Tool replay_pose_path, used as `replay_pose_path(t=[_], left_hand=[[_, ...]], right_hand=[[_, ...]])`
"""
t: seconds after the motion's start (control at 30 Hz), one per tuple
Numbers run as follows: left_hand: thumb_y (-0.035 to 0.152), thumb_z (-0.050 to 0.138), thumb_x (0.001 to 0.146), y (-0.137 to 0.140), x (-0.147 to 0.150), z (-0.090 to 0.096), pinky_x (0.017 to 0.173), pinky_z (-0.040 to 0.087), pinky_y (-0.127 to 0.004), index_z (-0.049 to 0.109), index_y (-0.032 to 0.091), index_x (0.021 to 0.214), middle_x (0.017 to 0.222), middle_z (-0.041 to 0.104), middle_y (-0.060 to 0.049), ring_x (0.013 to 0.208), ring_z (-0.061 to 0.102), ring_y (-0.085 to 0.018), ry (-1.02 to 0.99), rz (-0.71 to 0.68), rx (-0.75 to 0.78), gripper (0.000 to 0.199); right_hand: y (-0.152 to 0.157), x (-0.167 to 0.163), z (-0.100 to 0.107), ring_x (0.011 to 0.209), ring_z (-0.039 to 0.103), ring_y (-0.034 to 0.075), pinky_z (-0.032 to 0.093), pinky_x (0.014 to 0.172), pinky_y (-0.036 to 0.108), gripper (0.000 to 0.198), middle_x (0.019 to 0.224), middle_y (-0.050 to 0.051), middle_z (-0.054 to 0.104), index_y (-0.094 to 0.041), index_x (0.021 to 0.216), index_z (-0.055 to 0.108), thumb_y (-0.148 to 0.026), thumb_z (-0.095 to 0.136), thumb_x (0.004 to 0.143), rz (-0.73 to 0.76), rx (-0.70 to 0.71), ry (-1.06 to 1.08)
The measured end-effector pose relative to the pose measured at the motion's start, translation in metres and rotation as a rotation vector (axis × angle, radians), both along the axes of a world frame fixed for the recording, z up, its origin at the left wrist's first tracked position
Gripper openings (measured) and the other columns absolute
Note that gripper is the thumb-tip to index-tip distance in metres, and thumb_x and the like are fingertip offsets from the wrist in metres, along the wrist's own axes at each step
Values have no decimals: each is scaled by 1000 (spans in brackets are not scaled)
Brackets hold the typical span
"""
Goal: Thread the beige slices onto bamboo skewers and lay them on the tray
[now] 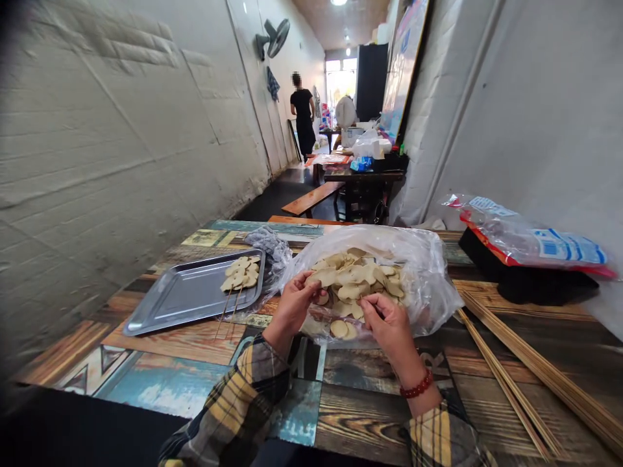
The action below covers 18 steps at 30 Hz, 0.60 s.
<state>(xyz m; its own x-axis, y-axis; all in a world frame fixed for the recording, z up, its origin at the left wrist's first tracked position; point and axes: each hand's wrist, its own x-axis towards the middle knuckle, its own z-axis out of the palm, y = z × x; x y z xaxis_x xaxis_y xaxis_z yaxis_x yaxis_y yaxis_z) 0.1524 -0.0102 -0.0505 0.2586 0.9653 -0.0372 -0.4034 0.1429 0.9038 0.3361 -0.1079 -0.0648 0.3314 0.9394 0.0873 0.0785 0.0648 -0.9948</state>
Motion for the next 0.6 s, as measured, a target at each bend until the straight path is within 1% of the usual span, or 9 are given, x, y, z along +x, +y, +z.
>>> replay_pose_path(t=[0.13, 0.23, 0.37, 0.47, 0.53, 0.6], left_hand=[[38, 93, 56, -3, 1, 1, 50, 37, -19, 67, 15, 87, 64, 63, 4, 53, 56, -8, 35, 5, 18, 47], [40, 92, 56, -4, 1, 1, 53, 37, -20, 68, 15, 81, 65, 61, 5, 54, 50, -7, 71, -8, 77, 42], [48, 87, 64, -1, 0, -2, 53, 35, -20, 63, 16, 66, 60, 55, 4, 56, 44, -8, 188, -20, 142, 40], [49, 82, 70, 0, -1, -2, 51, 31, -20, 59, 16, 60, 56, 51, 4, 53, 41, -7, 260, -80, 184, 42], [48, 81, 72, -1, -1, -1, 50, 32, -20, 63, 16, 65, 56, 54, 3, 53, 45, -8, 258, -130, 182, 37], [45, 82, 71, -2, -1, 0, 51, 36, -21, 71, 16, 79, 60, 61, 2, 55, 54, -10, 214, -155, 145, 32]], right_hand=[[-1, 2, 0, 43, 36, 11, 24, 40, 24, 32, 51, -6, 48, -20, 82, 67, -52, 68, 83, -36, 1, 37], [-1, 5, 2, 44, 36, 11, 25, 41, 25, 29, 53, -6, 48, -21, 79, 66, -50, 68, 84, -72, 16, 27], [1, 10, 2, 45, 38, 13, 28, 43, 27, 28, 53, -4, 49, -22, 76, 66, -49, 66, 85, -102, 39, -15], [4, 14, -1, 45, 39, 13, 29, 43, 28, 29, 53, -4, 50, -22, 76, 66, -50, 65, 86, -115, 50, -40], [5, 16, -4, 44, 40, 13, 29, 43, 28, 31, 52, -4, 51, -22, 77, 66, -51, 64, 87, -122, 67, -64], [6, 17, -5, 43, 41, 13, 29, 42, 27, 33, 52, -4, 51, -21, 79, 67, -52, 63, 88, -123, 86, -97]])
